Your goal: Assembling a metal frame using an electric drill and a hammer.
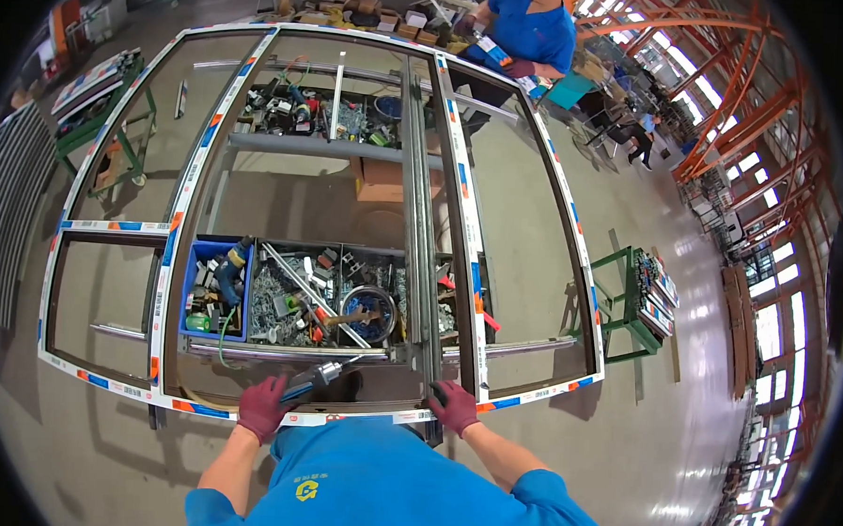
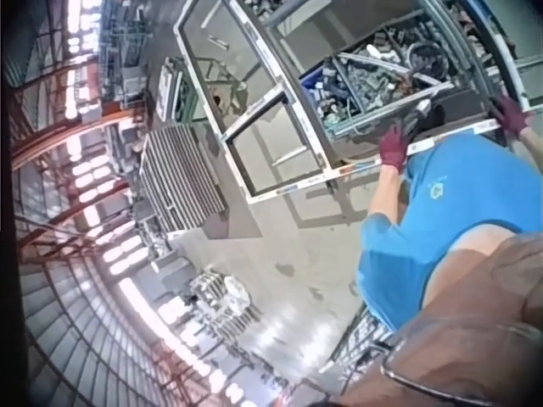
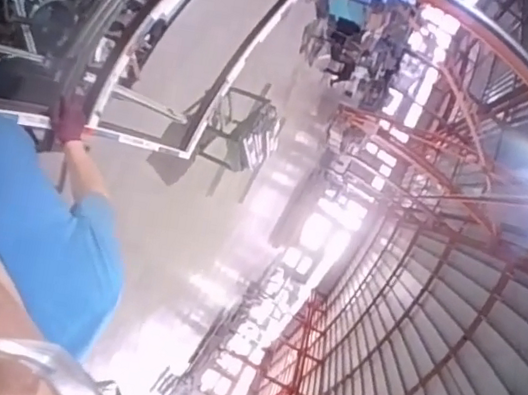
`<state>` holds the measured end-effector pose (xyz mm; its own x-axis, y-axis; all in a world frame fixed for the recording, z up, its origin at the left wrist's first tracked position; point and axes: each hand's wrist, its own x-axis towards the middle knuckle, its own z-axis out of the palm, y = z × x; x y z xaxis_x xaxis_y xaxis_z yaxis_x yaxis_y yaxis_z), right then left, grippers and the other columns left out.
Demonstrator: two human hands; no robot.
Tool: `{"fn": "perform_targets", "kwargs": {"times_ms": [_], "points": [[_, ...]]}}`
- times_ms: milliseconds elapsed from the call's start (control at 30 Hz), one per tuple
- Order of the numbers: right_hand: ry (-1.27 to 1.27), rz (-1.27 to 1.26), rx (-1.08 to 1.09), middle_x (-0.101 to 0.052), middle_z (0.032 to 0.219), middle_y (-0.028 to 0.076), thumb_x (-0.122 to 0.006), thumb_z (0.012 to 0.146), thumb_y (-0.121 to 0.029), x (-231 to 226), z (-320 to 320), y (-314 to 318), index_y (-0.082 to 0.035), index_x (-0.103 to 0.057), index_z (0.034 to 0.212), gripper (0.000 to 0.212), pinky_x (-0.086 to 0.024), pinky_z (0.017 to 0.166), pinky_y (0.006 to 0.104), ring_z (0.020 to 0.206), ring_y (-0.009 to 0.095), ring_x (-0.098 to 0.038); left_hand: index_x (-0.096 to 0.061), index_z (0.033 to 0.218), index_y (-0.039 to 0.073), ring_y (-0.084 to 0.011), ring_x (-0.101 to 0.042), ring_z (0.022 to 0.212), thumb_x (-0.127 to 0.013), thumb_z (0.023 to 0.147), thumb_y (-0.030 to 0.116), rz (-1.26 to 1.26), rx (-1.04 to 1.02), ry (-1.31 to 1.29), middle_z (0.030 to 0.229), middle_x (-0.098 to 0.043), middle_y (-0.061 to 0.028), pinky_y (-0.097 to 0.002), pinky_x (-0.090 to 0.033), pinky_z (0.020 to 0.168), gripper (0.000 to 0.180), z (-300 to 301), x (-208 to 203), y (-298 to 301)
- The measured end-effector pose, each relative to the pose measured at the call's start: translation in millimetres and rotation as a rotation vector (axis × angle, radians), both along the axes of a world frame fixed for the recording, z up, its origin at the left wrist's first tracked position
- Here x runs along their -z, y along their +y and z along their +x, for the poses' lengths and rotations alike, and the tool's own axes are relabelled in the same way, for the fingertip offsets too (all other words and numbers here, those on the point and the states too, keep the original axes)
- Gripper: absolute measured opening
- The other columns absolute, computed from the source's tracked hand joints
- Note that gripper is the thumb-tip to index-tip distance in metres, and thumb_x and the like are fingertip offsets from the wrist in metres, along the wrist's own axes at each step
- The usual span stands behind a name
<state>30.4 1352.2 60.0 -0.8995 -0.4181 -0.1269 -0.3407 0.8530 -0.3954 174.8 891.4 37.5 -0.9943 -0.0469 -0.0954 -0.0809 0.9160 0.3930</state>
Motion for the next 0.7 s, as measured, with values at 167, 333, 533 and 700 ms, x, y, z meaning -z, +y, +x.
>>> {"fn": "perform_targets", "kwargs": {"times_ms": [167,333,533,700], "points": [[0.043,0.036,-0.02,-0.07,0.117,0.01,-0.073,0.089,-0.034,8.2,-0.3,5.8,-0.018,-0.068,0.125,0.04,-0.057,0.088,0.0455,0.106,0.036,-0.068,-0.058,0.136,0.014,-0.0355,-0.069,0.093,-0.084,0.078,0.045,0.022,0.047,0.054,0.114,-0.066,-0.0114,-0.0489,-0.053,0.075,0.072,-2.0,0.4,-2.7],[0.034,0.06,0.003,-0.07,0.117,0.01,-0.073,0.089,-0.033,8.5,4.2,4.4,-0.018,-0.068,0.126,0.041,-0.057,0.088,0.0456,0.106,0.036,-0.068,-0.059,0.136,0.013,-0.0364,-0.069,0.092,-0.084,0.077,0.044,0.036,0.09,0.012,0.114,-0.067,-0.0123,-0.0493,-0.053,0.075,0.071,-4.5,-3.1,-6.2],[0.005,0.05,-0.027,-0.068,0.113,0.015,-0.077,0.085,-0.039,-1.1,0.2,2.6,-0.012,-0.067,0.125,0.05,-0.057,0.084,0.0495,0.102,0.039,-0.068,-0.058,0.14,0.011,-0.0393,-0.069,0.097,-0.084,0.078,0.04,0.097,0.103,-0.042,0.119,-0.067,-0.0158,-0.0507,-0.055,0.078,0.073,-5.3,10.8,-13.7],[-0.049,0.097,-0.005,-0.067,0.129,0.017,-0.069,0.091,-0.047,3.5,1.1,9.2,-0.013,-0.065,0.132,0.054,-0.055,0.095,0.0481,0.115,0.039,-0.066,-0.057,0.142,0.011,-0.0411,-0.068,0.104,-0.085,0.076,0.03,0.108,0.152,0.001,0.128,-0.067,-0.0181,-0.052,-0.055,0.082,0.074,-3.1,14.1,-13.1]]}}
